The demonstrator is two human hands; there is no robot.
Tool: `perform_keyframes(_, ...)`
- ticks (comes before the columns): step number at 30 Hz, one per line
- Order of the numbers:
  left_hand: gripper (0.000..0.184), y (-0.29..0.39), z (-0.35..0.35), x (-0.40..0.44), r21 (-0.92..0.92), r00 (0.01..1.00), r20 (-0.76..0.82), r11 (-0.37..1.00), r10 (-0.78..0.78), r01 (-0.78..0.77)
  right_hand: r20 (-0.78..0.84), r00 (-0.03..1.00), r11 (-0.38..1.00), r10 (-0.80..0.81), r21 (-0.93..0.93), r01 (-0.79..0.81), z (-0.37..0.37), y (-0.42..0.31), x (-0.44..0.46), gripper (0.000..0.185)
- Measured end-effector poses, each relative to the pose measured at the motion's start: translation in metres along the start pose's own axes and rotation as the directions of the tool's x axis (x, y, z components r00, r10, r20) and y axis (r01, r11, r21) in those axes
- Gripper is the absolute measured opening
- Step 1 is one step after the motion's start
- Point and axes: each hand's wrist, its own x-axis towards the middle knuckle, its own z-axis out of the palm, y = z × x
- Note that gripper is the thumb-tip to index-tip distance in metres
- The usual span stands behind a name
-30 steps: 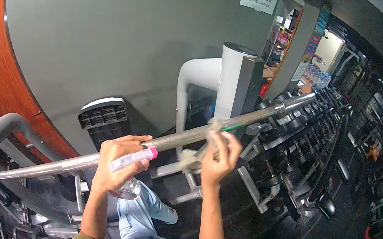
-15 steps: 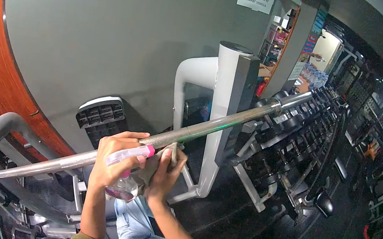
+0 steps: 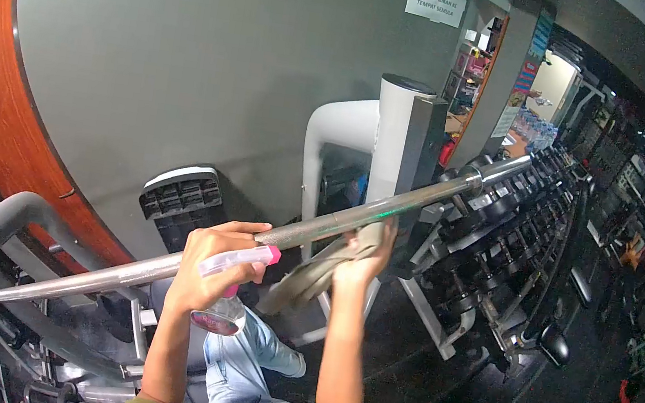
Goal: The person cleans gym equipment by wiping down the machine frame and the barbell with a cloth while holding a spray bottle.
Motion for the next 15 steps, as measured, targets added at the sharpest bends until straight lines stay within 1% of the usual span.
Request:
perform_keyframes(1,0.036,0.000,0.000,0.001,-0.012,1.000,0.000,1.000,0.004,-0.004,0.067,0.998,0.998,0.021,0.059,-0.025,0.003,-0.008,0.011,0.029)
perform_keyframes(2,0.036,0.000,0.000,0.002,-0.024,1.000,0.001,1.000,0.008,-0.008,0.069,0.997,0.998,0.016,0.058,-0.020,0.002,-0.008,0.010,0.029)
perform_keyframes(3,0.036,-0.001,0.000,0.003,-0.026,1.000,0.001,1.000,0.011,-0.011,0.037,0.999,1.000,0.008,0.020,-0.008,0.008,-0.008,0.001,0.029)
perform_keyframes(4,0.036,-0.002,0.001,0.003,-0.066,1.000,0.001,0.998,-0.006,0.006,0.007,1.000,1.000,-0.001,-0.018,0.001,0.019,-0.008,-0.011,0.029)
perform_keyframes(5,0.036,-0.003,0.001,0.004,-0.106,1.000,0.003,0.994,-0.024,0.024,-0.078,0.997,1.000,0.015,0.007,-0.015,0.044,-0.006,-0.038,0.029)
perform_keyframes(7,0.037,-0.002,0.000,0.004,-0.132,0.999,0.015,0.991,-0.031,0.033,-0.203,0.957,0.972,0.208,-0.067,-0.225,0.038,0.006,-0.074,0.036)
perform_keyframes(9,0.037,-0.002,-0.001,0.004,-0.149,0.998,0.035,0.988,-0.044,0.048,-0.065,0.974,0.968,0.218,-0.115,-0.225,0.050,0.010,-0.113,0.038)
perform_keyframes(10,0.038,-0.002,-0.001,0.002,-0.133,0.999,0.026,0.990,-0.039,0.042,-0.160,0.974,0.942,0.159,-0.272,-0.198,0.064,0.006,-0.126,0.036)
perform_keyframes(11,0.038,-0.001,0.001,0.001,-0.125,1.000,0.008,0.992,-0.027,0.028,-0.074,0.985,0.927,0.154,-0.333,-0.170,0.046,0.005,-0.114,0.037)
perform_keyframes(13,0.038,-0.003,0.001,0.001,-0.115,0.999,0.024,0.993,-0.031,0.034,0.040,0.994,0.906,0.097,-0.418,-0.072,0.014,0.007,-0.078,0.038)
perform_keyframes(14,0.038,-0.003,0.002,0.001,-0.100,1.000,0.013,0.995,-0.028,0.029,0.084,0.996,0.889,-0.031,-0.453,0.066,0.014,0.008,-0.060,0.040)
perform_keyframes(15,0.037,-0.003,0.002,0.001,-0.086,1.000,0.001,0.996,-0.024,0.024,-0.015,0.996,0.909,-0.083,-0.412,0.069,0.007,0.009,-0.039,0.041)
